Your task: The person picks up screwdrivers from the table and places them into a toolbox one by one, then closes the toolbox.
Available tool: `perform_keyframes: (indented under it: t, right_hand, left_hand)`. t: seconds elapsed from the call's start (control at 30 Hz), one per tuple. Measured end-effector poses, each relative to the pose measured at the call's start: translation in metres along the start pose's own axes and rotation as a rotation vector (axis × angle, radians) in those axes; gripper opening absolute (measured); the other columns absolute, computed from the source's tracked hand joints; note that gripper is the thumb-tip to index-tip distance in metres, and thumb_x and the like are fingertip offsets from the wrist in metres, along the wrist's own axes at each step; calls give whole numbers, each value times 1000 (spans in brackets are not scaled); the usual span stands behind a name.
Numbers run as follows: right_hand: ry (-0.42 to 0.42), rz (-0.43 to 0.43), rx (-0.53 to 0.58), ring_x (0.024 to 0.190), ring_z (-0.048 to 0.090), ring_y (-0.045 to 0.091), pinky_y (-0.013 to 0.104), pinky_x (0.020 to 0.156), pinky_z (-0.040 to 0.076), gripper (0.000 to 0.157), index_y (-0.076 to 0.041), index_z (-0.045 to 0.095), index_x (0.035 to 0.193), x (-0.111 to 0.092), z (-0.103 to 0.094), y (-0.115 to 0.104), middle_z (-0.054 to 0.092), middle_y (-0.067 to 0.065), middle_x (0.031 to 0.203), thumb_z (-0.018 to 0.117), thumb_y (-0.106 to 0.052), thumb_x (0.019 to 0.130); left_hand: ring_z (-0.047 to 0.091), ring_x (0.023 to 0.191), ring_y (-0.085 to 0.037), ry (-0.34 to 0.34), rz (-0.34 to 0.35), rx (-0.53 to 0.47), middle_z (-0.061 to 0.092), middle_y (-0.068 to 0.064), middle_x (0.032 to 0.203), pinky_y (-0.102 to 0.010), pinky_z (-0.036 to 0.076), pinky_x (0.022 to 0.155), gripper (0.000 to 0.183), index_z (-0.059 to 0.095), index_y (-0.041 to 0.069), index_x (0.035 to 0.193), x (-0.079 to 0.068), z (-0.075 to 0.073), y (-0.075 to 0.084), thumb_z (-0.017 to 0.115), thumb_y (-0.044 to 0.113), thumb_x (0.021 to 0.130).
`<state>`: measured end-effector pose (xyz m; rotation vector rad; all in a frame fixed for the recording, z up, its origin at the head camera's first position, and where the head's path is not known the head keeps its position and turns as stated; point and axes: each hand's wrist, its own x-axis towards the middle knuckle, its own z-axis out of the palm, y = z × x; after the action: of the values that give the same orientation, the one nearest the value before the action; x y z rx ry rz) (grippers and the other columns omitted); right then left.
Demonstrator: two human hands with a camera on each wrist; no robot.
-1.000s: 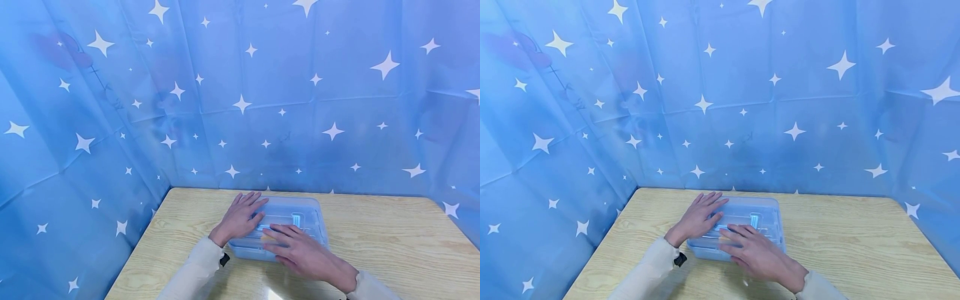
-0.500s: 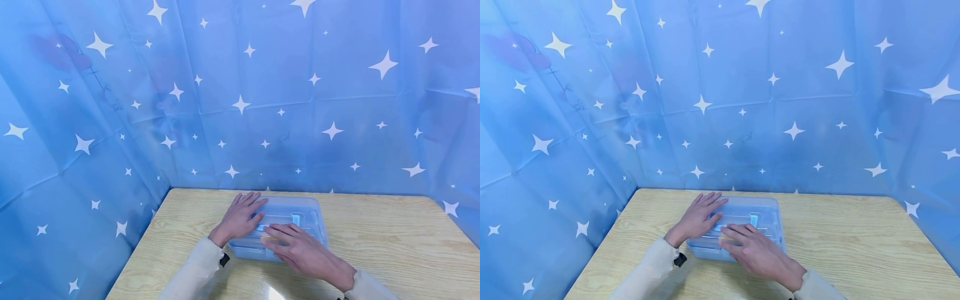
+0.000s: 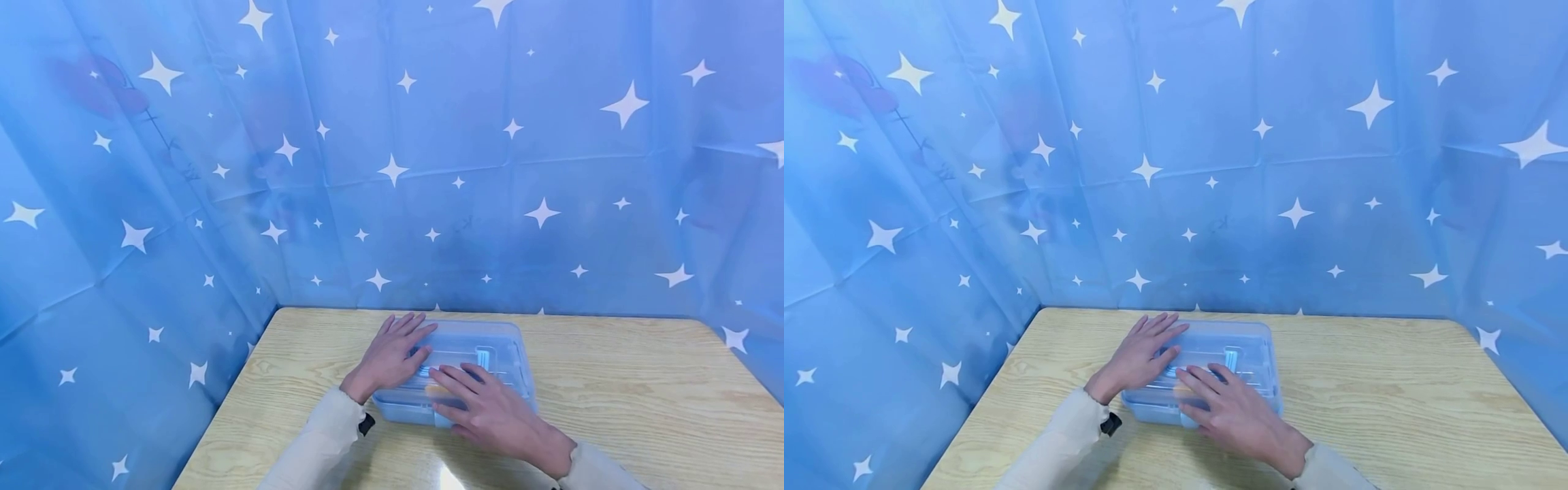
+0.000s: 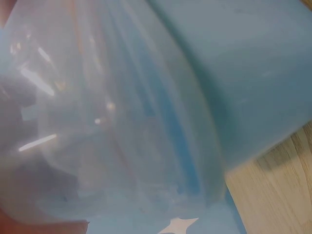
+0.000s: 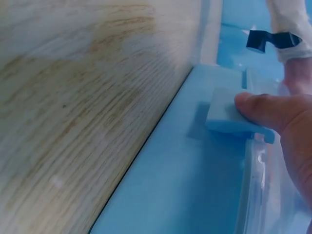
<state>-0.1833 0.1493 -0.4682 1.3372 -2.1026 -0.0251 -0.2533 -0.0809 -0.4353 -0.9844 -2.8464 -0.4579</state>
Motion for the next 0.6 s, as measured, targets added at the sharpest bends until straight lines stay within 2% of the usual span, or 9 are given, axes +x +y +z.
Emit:
perform_keyframes:
  t: [0.13,0.2,0.27,0.3,0.4,0.43,0.53,0.6]
  right_hand:
    - [18,2,4,128,52,27,46,100,46,52,-28,73,118,0,0,0,52,9,146,88,-40,70]
    - [27,1,18,128,52,28,46,100,46,43,-28,73,119,-1,0,0,51,10,146,83,-38,79]
    - [38,-2,31,128,52,29,46,100,45,28,-29,71,121,-2,0,0,51,11,146,67,-35,94]
    - [44,-4,38,128,52,29,47,99,45,26,-29,71,121,-2,0,0,51,12,146,56,-34,101]
    - [63,-10,45,127,53,31,48,99,45,50,-30,71,120,-2,2,0,51,13,145,22,-33,110]
    - [65,-10,46,127,53,31,48,99,45,56,-31,72,120,-2,2,-1,51,14,145,17,-33,110]
    - [63,-9,43,127,52,32,48,100,45,53,-31,73,118,-1,2,-1,51,14,145,20,-33,110]
    - [55,-4,47,128,52,32,48,101,44,36,-31,73,117,-1,2,-1,51,14,145,39,-34,108]
  left_hand:
    - [26,150,-25,4,6,-7,33,-4,160,-52,14,123,48,43,25,151,0,0,0,36,43,106]
    - [26,150,-25,7,9,-13,33,-5,160,-52,14,123,49,43,25,151,0,0,-1,35,42,106]
    - [26,150,-25,7,11,-21,33,-5,160,-52,13,123,48,43,25,151,-1,-1,0,36,42,106]
    - [25,150,-25,6,11,-24,32,-5,160,-52,13,123,48,43,25,151,-1,-1,0,36,42,106]
    - [26,150,-25,7,11,-30,33,-6,160,-52,13,123,48,43,24,151,-2,-2,0,36,42,106]
    - [26,150,-25,6,11,-31,33,-6,160,-52,13,123,48,43,24,151,-2,-2,0,36,42,106]
    - [26,150,-26,9,12,-33,33,-6,160,-52,13,123,49,43,24,151,-1,-1,-1,36,42,106]
    - [26,150,-26,12,13,-35,33,-6,160,-52,13,123,49,44,24,151,-1,-2,-1,36,42,106]
